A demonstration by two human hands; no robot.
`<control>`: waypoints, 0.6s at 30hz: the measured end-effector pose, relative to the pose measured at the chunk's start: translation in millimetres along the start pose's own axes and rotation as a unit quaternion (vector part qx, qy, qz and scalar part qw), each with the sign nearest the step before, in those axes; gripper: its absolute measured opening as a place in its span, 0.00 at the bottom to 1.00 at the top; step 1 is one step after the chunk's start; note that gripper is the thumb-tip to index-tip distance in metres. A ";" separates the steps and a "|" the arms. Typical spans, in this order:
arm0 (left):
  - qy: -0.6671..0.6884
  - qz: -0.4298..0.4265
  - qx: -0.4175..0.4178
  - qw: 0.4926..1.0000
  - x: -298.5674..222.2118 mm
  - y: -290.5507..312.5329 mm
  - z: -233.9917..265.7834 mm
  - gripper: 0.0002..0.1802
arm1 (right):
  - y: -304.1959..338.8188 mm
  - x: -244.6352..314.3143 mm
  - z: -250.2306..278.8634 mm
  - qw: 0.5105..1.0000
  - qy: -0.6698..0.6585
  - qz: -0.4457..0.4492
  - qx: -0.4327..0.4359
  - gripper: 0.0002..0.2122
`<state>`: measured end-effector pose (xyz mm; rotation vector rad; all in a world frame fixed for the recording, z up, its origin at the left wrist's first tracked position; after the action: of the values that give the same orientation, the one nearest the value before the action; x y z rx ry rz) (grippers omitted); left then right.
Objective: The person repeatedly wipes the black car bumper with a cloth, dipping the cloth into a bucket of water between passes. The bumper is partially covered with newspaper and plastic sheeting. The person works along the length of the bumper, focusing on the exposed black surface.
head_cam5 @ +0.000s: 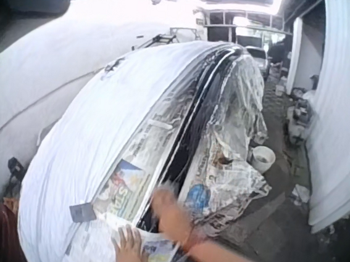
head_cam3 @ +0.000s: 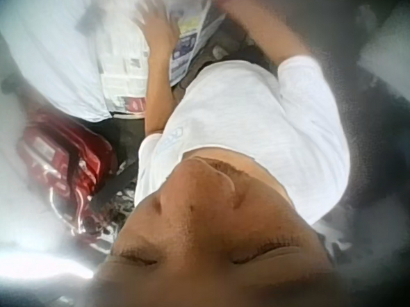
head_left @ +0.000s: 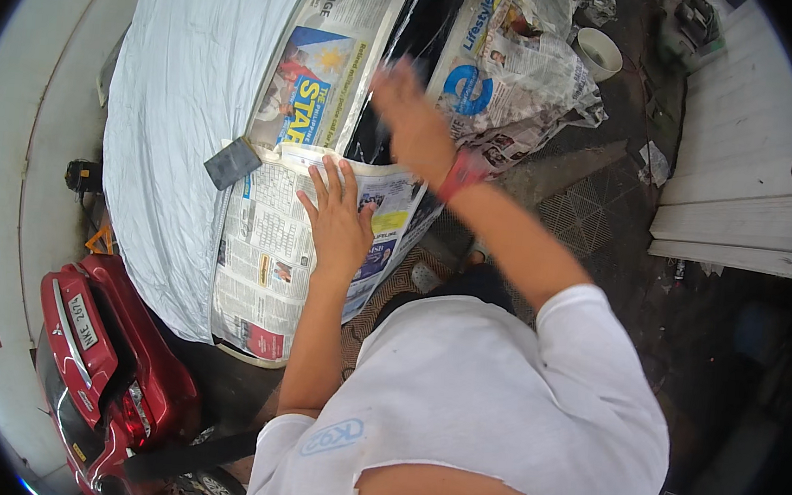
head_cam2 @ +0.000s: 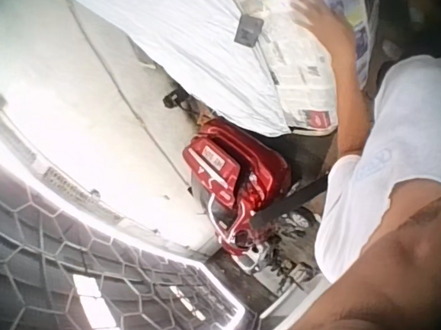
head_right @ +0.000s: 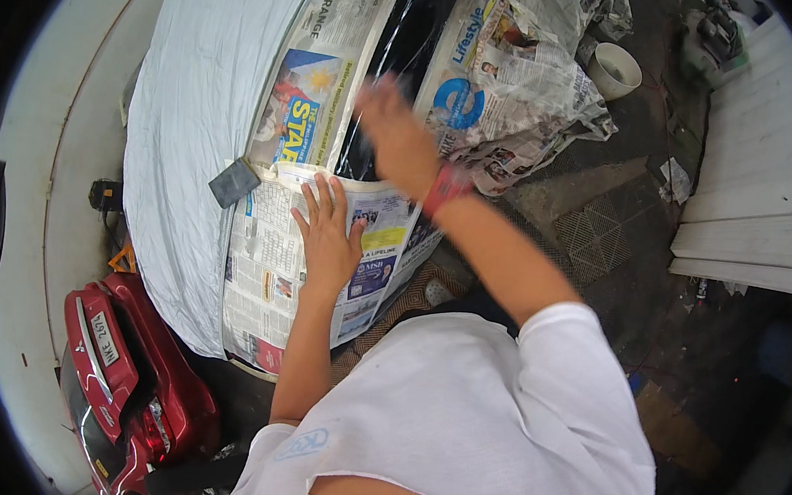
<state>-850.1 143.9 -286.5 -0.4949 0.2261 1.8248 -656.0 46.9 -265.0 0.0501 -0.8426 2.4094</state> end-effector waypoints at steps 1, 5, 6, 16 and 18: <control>0.000 0.001 0.001 1.000 -2.1 -0.3 -1.0 0.49 | 29.2 30.9 -16.0 0.997 0.021 0.075 -0.007 0.32; -0.014 0.006 0.008 1.000 -1.5 1.6 1.7 0.49 | 52.2 30.0 -32.5 0.981 -0.009 0.190 0.040 0.29; -0.017 0.009 0.008 1.000 1.3 6.6 4.0 0.48 | 30.6 10.2 -14.3 0.986 -0.006 0.165 0.019 0.30; -0.044 -0.016 0.035 0.998 0.5 -2.6 9.8 0.46 | 98.3 62.2 -55.4 0.996 -0.081 0.025 -0.031 0.35; -0.029 -0.030 0.027 0.999 -0.1 -6.7 13.1 0.47 | 106.3 60.0 -60.5 0.998 -0.047 0.043 -0.029 0.37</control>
<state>-846.7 151.1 -274.1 -0.4052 0.2182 1.7667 -753.8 45.6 -359.9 0.1063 -0.9759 2.4769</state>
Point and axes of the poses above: each hand's wrist, its own y-axis away from the middle knuckle, its own z-axis out of the back of the hand, x = y × z, the point moved 4 cm from there along -y, towards the middle knuckle, and after that the axes turned 15 degrees about y, right-handed, at the moved point
